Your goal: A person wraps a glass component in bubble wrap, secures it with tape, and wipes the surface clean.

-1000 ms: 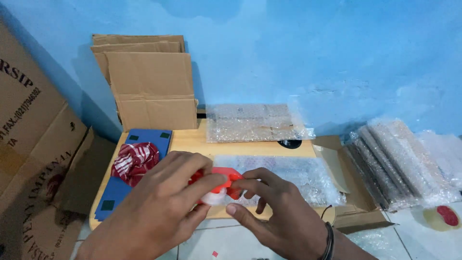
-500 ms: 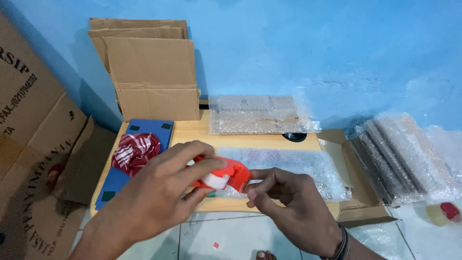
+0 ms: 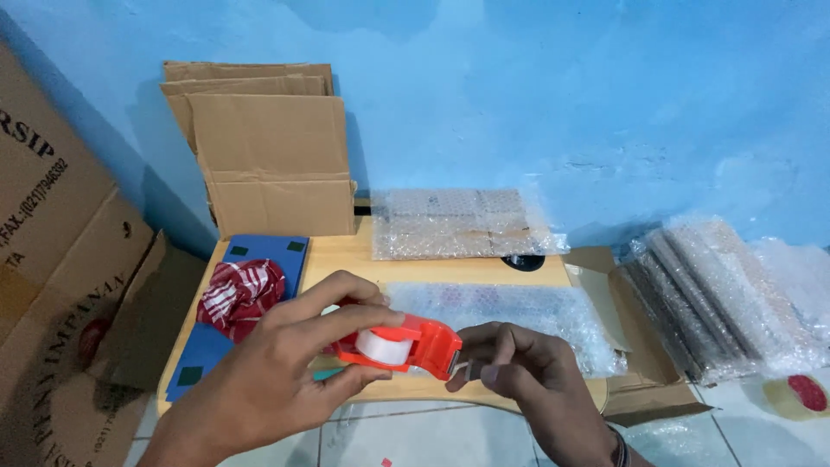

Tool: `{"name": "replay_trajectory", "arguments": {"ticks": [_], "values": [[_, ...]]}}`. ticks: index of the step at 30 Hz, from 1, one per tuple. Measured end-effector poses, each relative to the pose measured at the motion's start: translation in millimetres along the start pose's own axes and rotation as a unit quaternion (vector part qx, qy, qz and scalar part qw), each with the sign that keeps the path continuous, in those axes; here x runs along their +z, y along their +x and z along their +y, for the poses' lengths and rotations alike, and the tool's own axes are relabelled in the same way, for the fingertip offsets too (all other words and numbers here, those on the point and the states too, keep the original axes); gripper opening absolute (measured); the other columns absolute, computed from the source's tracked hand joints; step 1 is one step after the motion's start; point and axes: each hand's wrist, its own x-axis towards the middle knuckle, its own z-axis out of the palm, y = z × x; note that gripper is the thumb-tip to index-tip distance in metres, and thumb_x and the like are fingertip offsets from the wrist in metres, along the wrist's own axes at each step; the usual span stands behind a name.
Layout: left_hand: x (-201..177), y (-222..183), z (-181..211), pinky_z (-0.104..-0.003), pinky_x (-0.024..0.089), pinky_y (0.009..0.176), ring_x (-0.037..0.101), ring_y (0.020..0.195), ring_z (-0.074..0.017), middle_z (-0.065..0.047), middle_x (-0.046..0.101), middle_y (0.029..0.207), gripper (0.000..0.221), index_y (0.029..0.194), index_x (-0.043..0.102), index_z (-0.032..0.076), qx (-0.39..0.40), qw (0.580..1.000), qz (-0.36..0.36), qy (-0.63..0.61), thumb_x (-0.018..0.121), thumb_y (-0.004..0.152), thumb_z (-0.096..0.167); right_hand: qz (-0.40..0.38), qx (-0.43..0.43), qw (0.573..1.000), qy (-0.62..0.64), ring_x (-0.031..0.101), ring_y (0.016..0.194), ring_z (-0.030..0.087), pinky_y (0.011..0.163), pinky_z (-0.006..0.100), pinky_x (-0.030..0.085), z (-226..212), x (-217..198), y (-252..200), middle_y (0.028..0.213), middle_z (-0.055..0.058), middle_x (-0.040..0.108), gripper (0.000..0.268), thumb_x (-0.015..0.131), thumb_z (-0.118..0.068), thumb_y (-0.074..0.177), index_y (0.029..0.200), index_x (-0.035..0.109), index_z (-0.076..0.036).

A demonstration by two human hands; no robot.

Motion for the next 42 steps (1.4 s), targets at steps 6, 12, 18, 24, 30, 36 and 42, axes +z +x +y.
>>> {"name": "replay_trajectory", "arguments": {"ticks": [6, 12, 18, 24, 30, 36, 42], "values": [[0.6, 2.6, 3.9, -0.029, 0.066, 0.066, 0.075, 0.09, -0.0132, 0.0, 0.07, 0.114, 0.049, 0.116, 0.078, 0.019, -0.009, 1.0, 0.002, -0.018, 0.083, 0.069, 0.006, 0.04, -0.016, 0.999, 0.002, 0.082, 0.083, 0.04, 0.074, 0.052, 0.072, -8.9, 8.6, 0.9, 0.105, 0.034, 0.084, 0.028, 0.072, 0.006, 0.071, 0.058, 0.05, -0.005], [3.7, 3.9, 3.1, -0.032, 0.068, 0.069, 0.075, 0.1, -0.0153, -0.001, 0.072, 0.117, 0.049, 0.118, 0.08, 0.02, -0.007, 0.999, -0.007, -0.037, 0.085, 0.07, 0.01, 0.039, 0.015, 0.996, 0.075, 0.079, 0.09, 0.044, 0.076, 0.056, 0.072, 3.3, 1.5, 5.7, 0.123, 0.037, 0.075, 0.034, 0.074, 0.008, 0.071, 0.053, 0.048, -0.002], [6.4, 5.4, 4.5, -0.028, 0.067, 0.066, 0.076, 0.091, -0.0135, 0.0, 0.074, 0.113, 0.049, 0.114, 0.081, 0.017, 0.001, 0.999, 0.011, -0.035, 0.084, 0.067, 0.008, -0.008, -0.038, 0.994, 0.104, 0.079, 0.081, 0.043, 0.072, 0.057, 0.073, 6.0, -0.3, 3.6, 0.12, 0.036, 0.074, 0.031, 0.07, 0.012, 0.076, 0.061, 0.048, -0.004], [8.7, 6.8, 2.0, -0.026, 0.074, 0.067, 0.077, 0.093, -0.0136, 0.0, 0.073, 0.114, 0.048, 0.113, 0.08, 0.018, 0.004, 0.999, 0.013, -0.038, 0.084, 0.066, 0.008, -0.021, -0.057, 0.992, 0.106, 0.078, 0.084, 0.042, 0.068, 0.055, 0.073, 7.3, -0.3, 3.5, 0.121, 0.038, 0.073, 0.028, 0.07, 0.014, 0.074, 0.063, 0.051, -0.003], [10.3, 7.0, 2.5, -0.029, 0.066, 0.065, 0.075, 0.093, -0.014, 0.0, 0.074, 0.112, 0.05, 0.113, 0.08, 0.017, 0.011, 0.999, 0.021, -0.04, 0.087, 0.065, 0.008, -0.01, -0.055, 0.996, 0.069, 0.079, 0.08, 0.039, 0.068, 0.047, 0.072, 6.3, -0.2, 1.6, 0.122, 0.036, 0.075, 0.031, 0.072, 0.015, 0.072, 0.061, 0.049, -0.005], [12.3, 6.4, 0.8, -0.027, 0.07, 0.065, 0.076, 0.098, -0.0165, -0.003, 0.073, 0.115, 0.052, 0.114, 0.08, 0.018, 0.013, 0.998, 0.027, -0.053, 0.084, 0.064, 0.006, 0.004, -0.056, 0.996, 0.07, 0.079, 0.085, 0.04, 0.066, 0.047, 0.071, 7.8, -0.4, 0.3, 0.123, 0.036, 0.074, 0.032, 0.074, 0.014, 0.072, 0.057, 0.051, -0.004], [13.7, 6.4, -0.6, -0.031, 0.068, 0.068, 0.074, 0.104, -0.0184, -0.005, 0.073, 0.116, 0.052, 0.116, 0.079, 0.017, 0.025, 0.998, 0.025, -0.052, 0.084, 0.065, 0.006, 0.006, -0.069, 0.996, 0.062, 0.077, 0.104, 0.04, 0.087, 0.048, 0.065, 10.1, -2.8, -1.1, 0.121, 0.033, 0.075, 0.029, 0.072, 0.014, 0.071, 0.06, 0.053, -0.005]]}}
